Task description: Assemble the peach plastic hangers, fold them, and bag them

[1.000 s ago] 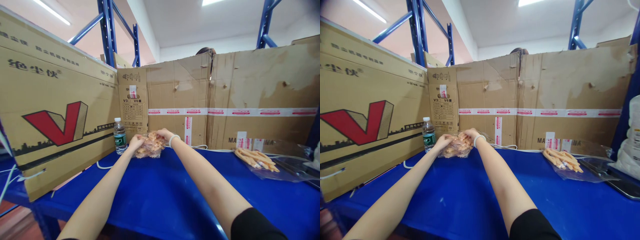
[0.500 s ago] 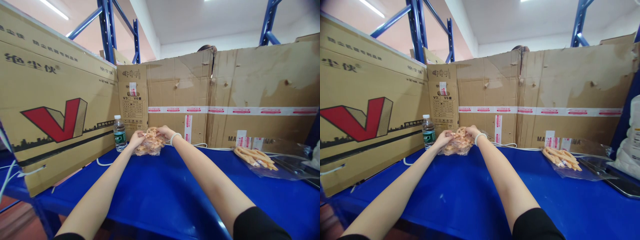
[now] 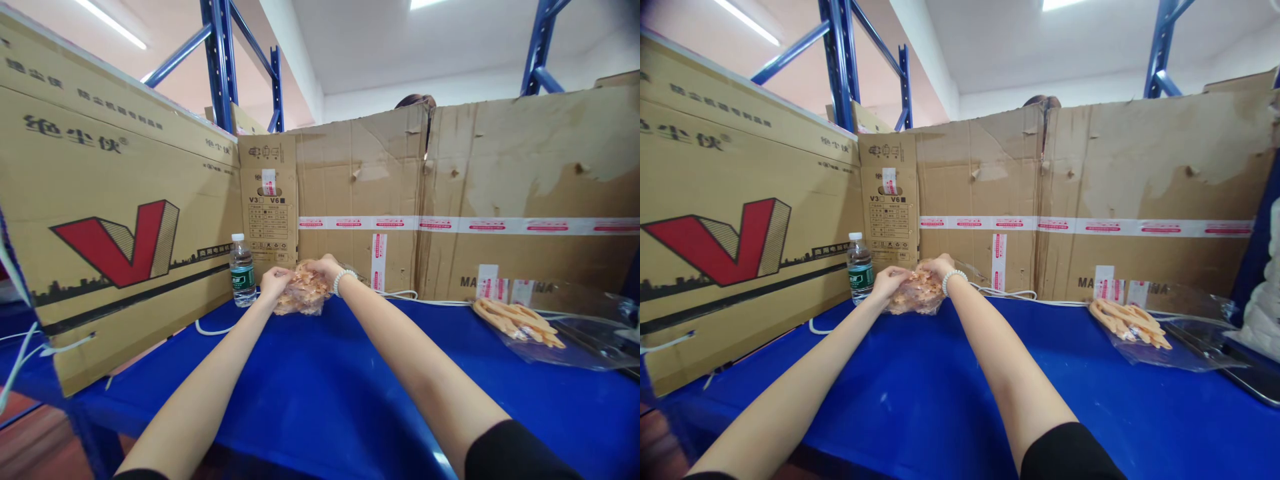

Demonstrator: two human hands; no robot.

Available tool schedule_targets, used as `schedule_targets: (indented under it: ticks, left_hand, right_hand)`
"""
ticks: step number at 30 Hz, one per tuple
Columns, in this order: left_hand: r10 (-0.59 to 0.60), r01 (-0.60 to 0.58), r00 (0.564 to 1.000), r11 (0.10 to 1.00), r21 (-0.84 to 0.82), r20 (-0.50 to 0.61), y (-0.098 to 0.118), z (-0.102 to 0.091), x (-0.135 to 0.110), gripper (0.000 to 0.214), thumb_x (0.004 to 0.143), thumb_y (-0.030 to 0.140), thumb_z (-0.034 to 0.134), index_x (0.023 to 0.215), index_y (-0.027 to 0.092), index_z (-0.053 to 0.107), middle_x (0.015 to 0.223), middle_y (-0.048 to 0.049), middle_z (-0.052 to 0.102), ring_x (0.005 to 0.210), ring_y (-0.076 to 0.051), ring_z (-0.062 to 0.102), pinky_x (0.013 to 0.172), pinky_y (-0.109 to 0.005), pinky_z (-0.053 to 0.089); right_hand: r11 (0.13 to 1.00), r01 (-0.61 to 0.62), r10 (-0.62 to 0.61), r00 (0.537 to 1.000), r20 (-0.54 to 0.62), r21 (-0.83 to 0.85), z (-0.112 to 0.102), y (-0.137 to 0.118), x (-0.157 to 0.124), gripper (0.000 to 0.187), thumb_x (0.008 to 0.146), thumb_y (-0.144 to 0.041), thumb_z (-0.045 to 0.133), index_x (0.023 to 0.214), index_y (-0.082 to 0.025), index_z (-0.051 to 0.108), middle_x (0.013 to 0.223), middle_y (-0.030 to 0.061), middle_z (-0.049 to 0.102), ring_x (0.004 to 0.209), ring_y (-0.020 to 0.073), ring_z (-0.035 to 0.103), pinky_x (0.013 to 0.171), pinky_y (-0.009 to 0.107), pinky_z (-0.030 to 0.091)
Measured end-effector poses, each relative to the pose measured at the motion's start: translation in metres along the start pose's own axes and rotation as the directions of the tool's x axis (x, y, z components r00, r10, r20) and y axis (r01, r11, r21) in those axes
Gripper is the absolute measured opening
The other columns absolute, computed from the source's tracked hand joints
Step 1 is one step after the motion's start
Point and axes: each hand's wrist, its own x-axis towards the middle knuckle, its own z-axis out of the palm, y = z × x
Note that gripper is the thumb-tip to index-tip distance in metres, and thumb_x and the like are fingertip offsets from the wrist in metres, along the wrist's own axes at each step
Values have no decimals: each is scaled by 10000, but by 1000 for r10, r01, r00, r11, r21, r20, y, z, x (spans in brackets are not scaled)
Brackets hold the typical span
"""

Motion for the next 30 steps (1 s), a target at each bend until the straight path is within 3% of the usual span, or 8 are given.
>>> schedule_targets:
  ticks: [7, 17, 21, 25, 30]
  left_hand:
    - [4, -6, 994, 1000, -10, -113, 9, 6, -10, 152, 589, 222, 735, 714, 195, 653, 849, -29, 725, 834, -220, 670, 756, -286, 503]
    - [122, -162, 964, 974, -160, -236, 55, 17, -54, 272, 641, 267, 730, 871, 156, 635, 898, -50, 689, 856, -210, 660, 794, -292, 511]
    - [186, -230, 966, 936, -266, -182, 74, 25, -92, 255, 660, 270, 731, 856, 157, 613, 884, -41, 679, 842, -186, 655, 780, -272, 514]
    - [225, -212, 974, 849, -484, -31, 87, 34, -137, 270, 645, 261, 747, 842, 159, 593, 823, -23, 646, 797, -179, 650, 738, -281, 518]
    - [252, -144, 955, 855, -498, 158, 88, 47, -185, 237, 673, 252, 741, 834, 168, 589, 889, -42, 631, 851, -187, 636, 801, -314, 508]
  right_hand:
    - [997, 39, -43, 997, -59, -66, 2, -2, -2, 236, 580, -176, 779, 637, -175, 550, 667, 36, 606, 720, 197, 619, 557, 234, 445]
    - [966, 162, -135, 981, -141, 201, -31, -10, -40, 226, 664, -127, 707, 797, -168, 530, 685, -34, 563, 598, 102, 544, 515, 182, 420]
    - [938, 123, -94, 990, -104, 325, -64, -2, -77, 215, 707, -84, 664, 831, -164, 507, 674, -20, 583, 566, 114, 572, 517, 211, 481]
    - [895, 70, -66, 998, -24, 441, -105, 17, -124, 208, 727, -71, 649, 808, -169, 485, 704, 2, 622, 594, 124, 621, 592, 258, 557]
    - [806, -85, 51, 996, 75, 585, -143, 55, -174, 301, 641, -76, 747, 817, -168, 521, 741, 34, 675, 633, 154, 663, 627, 282, 582]
